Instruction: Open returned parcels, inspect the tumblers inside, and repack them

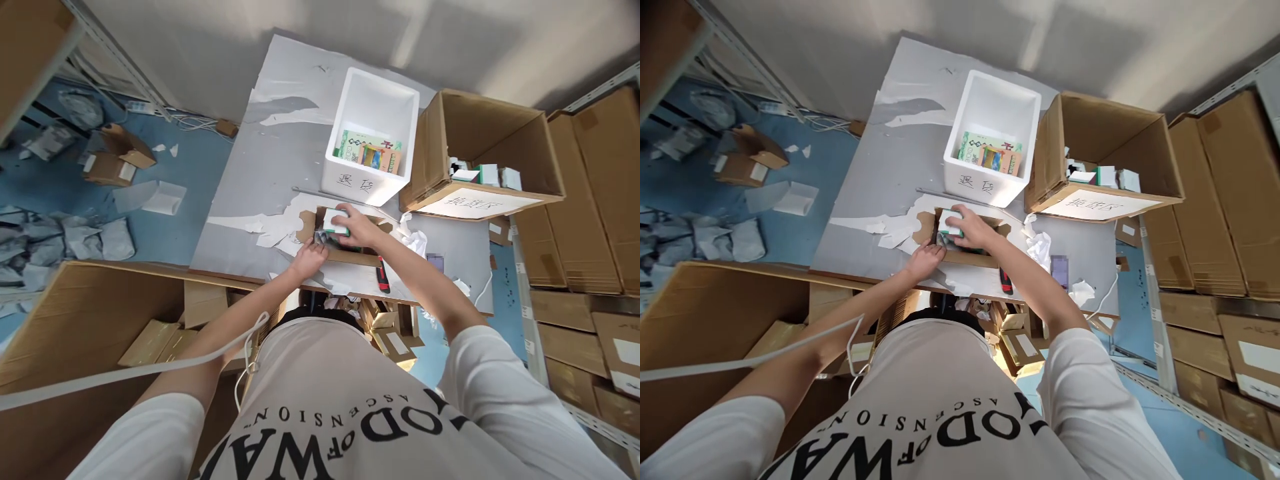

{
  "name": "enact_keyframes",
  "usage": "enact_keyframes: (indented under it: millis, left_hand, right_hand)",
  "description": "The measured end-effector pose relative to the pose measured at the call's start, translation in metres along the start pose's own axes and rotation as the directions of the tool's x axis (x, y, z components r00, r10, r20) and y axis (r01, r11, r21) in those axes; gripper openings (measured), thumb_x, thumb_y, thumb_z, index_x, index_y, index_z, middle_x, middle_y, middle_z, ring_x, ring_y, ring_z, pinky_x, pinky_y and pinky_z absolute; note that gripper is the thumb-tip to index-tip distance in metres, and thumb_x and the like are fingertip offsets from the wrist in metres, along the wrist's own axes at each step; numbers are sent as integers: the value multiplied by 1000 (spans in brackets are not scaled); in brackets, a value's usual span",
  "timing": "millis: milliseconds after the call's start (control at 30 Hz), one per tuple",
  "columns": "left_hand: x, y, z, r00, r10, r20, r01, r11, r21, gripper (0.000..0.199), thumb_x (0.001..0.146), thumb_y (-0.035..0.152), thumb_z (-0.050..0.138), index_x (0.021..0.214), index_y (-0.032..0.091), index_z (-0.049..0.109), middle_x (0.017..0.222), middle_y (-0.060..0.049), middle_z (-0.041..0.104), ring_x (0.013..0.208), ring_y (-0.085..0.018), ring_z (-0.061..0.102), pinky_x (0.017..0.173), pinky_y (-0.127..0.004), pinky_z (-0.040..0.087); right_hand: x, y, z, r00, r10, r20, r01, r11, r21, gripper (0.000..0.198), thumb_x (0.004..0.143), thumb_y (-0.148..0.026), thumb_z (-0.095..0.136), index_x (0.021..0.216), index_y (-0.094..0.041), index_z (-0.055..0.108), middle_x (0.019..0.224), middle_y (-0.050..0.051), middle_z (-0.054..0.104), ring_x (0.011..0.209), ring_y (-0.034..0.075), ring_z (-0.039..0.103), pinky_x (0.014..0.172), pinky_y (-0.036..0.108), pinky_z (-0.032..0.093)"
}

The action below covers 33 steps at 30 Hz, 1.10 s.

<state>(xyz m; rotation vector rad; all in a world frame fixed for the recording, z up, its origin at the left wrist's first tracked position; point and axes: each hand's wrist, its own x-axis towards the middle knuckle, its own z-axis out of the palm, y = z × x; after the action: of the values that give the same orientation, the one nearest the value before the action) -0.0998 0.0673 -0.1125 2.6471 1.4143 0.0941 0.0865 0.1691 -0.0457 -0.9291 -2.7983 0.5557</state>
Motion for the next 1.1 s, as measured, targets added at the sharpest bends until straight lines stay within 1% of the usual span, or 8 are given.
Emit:
enact_keyframes:
  millis: [133, 300, 467, 600, 733, 833, 1000, 1100]
  left_hand:
    - [22, -12, -2, 999, -38, -18, 37, 999, -28, 40, 88, 4, 40, 121, 9, 64, 110, -20, 70, 105, -26, 66, 108, -44, 40]
    - [57, -38, -2, 995, -88, -40, 87, 996, -21, 46, 90, 6, 33, 127, 8, 61, 118, -22, 67, 112, -27, 64, 112, -48, 35]
    - [72, -54, 2, 996, -94, -8, 94, 995, 26, 52, 87, 1, 28, 129, 6, 58, 120, -21, 67, 120, -28, 59, 118, -55, 22]
    - [66, -47, -8, 992, -108, -60, 107, 994, -24, 59, 82, 4, 39, 141, 4, 45, 143, -24, 50, 140, -32, 40, 119, -62, 9]
    - [36, -19, -19, 980, -102, -169, 65, 976, -208, 74, 75, 9, 50, 148, 9, 36, 157, -19, 31, 149, -33, 21, 120, -62, 4]
    - [9, 7, -8, 988, -51, -149, -24, 887, -462, 76, 75, 18, 55, 148, 14, 35, 155, -15, 37, 145, -31, 32, 120, -55, 21]
    - [2, 35, 25, 977, -210, 22, 139, 557, -819, 70, 82, 33, 57, 146, 13, 39, 145, -18, 49, 128, -30, 54, 106, -46, 46]
    - [13, 44, 29, 976, -219, -17, 108, 545, -832, 61, 87, 38, 56, 142, 14, 44, 139, -17, 55, 124, -28, 57, 105, -45, 47]
  right_hand:
    - [-45, 0, -52, 875, 53, -481, -41, 999, 35, 35, 79, -36, 66, 111, -23, 58, 135, 15, 39, 129, 32, 45, 100, 50, 46]
    - [-114, -30, -84, 707, 97, -700, -161, 987, -25, 44, 72, -35, 72, 113, -28, 55, 136, 12, 36, 132, 36, 39, 100, 59, 44]
    - [-152, -60, -16, 690, 165, -705, -158, 985, 76, 39, 71, -31, 74, 106, -27, 57, 133, 12, 38, 129, 36, 43, 99, 59, 45]
    - [-139, -62, 68, 727, 383, -571, -286, 924, 255, 31, 73, -27, 70, 102, -23, 58, 129, 14, 41, 126, 32, 47, 102, 52, 46]
    - [-118, -59, 120, 696, 530, -485, -408, 847, 340, 30, 74, -21, 66, 103, -22, 57, 129, 15, 43, 127, 30, 47, 105, 47, 45]
    - [-113, -59, 130, 687, 540, -486, -394, 839, 375, 36, 76, -24, 66, 109, -22, 54, 131, 16, 42, 130, 30, 44, 105, 48, 45]
    - [-121, -55, 107, 743, 468, -479, -268, 863, 428, 48, 81, -42, 64, 121, -19, 50, 128, 18, 50, 125, 30, 49, 105, 49, 44]
    - [-125, -47, 89, 731, 525, -437, -319, 828, 461, 38, 87, -45, 55, 116, -20, 54, 117, 15, 61, 109, 27, 59, 98, 46, 48]
